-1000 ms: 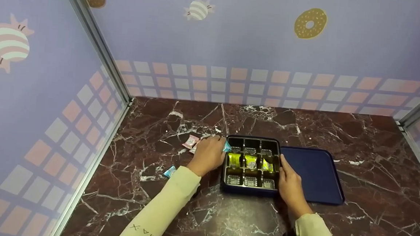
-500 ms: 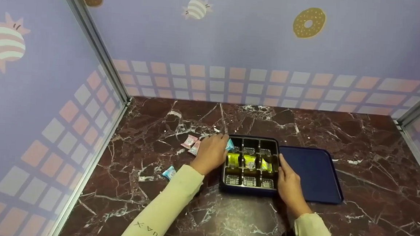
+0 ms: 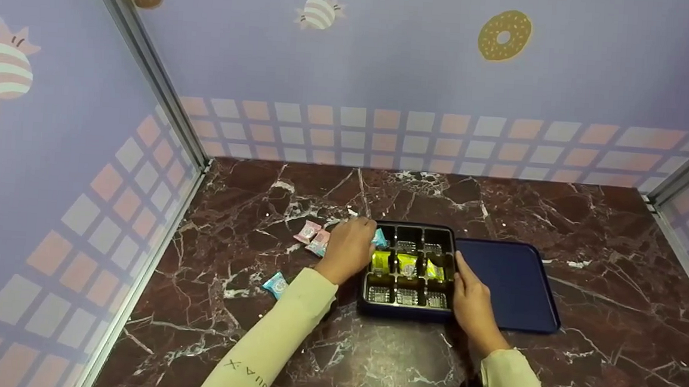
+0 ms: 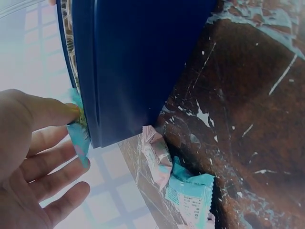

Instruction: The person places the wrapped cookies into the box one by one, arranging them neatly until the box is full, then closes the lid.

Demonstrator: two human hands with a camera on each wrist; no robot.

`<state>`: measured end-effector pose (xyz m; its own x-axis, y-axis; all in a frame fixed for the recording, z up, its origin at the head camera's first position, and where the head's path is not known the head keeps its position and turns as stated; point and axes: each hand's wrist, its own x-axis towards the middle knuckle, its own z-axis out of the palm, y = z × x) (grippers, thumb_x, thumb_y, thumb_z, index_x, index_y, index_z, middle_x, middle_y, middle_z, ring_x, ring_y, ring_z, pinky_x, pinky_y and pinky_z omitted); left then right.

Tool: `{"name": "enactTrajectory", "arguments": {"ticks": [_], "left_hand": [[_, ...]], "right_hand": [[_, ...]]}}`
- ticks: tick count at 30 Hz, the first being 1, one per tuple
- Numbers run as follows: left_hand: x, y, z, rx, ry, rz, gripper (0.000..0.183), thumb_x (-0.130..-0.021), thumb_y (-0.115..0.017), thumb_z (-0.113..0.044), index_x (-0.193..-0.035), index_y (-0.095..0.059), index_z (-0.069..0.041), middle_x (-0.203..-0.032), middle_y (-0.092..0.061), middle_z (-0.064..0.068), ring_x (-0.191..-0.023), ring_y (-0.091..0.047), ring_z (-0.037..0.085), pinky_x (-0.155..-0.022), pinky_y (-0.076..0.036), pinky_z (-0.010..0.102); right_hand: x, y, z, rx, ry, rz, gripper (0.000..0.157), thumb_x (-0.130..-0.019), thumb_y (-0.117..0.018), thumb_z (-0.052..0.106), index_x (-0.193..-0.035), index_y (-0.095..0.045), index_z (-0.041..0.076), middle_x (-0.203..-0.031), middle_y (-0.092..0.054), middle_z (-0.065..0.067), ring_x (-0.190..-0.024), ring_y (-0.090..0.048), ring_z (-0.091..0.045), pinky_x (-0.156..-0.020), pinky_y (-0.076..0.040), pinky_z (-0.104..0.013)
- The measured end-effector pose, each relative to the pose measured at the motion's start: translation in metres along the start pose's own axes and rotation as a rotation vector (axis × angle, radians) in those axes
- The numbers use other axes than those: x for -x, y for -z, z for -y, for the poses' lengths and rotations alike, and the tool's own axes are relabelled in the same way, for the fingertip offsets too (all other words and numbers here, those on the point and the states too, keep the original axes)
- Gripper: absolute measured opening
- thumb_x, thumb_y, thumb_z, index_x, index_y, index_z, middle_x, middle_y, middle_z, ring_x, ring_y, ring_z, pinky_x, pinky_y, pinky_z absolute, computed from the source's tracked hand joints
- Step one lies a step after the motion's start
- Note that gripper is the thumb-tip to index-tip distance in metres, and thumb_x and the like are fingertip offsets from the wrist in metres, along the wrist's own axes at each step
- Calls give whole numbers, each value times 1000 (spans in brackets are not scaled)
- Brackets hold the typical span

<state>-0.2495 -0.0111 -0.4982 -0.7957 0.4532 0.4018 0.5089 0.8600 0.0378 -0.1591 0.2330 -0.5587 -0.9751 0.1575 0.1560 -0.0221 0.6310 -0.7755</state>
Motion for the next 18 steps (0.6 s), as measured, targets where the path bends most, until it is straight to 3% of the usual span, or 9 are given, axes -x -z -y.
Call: {"name": "enactTrajectory", "arguments": {"ticks": [11,18], "left_hand": [[1,-6,2,9,-27,20,16,-81,-67,-13,-95,-72,-9,-110,-70,4,-98,-65,24,-80,-53,39],[4,-6,5,10,-32,28,19,-81,-66,-12,-99,-73,-10,-118,-68,5,-98,-66,26,-77,-54,42]], "right_hand": [[1,-1,1,6,13,-4,48,-101,-43,6,-148,-37,8,-147,-42,-20,-134,-43,-37,-109,-37,-51],[1,0,0,25,3,-13,49,-101,-44,7,-149,-37,11,-146,-44,-21,-133,-45,-38,-109,-37,-51]]}}
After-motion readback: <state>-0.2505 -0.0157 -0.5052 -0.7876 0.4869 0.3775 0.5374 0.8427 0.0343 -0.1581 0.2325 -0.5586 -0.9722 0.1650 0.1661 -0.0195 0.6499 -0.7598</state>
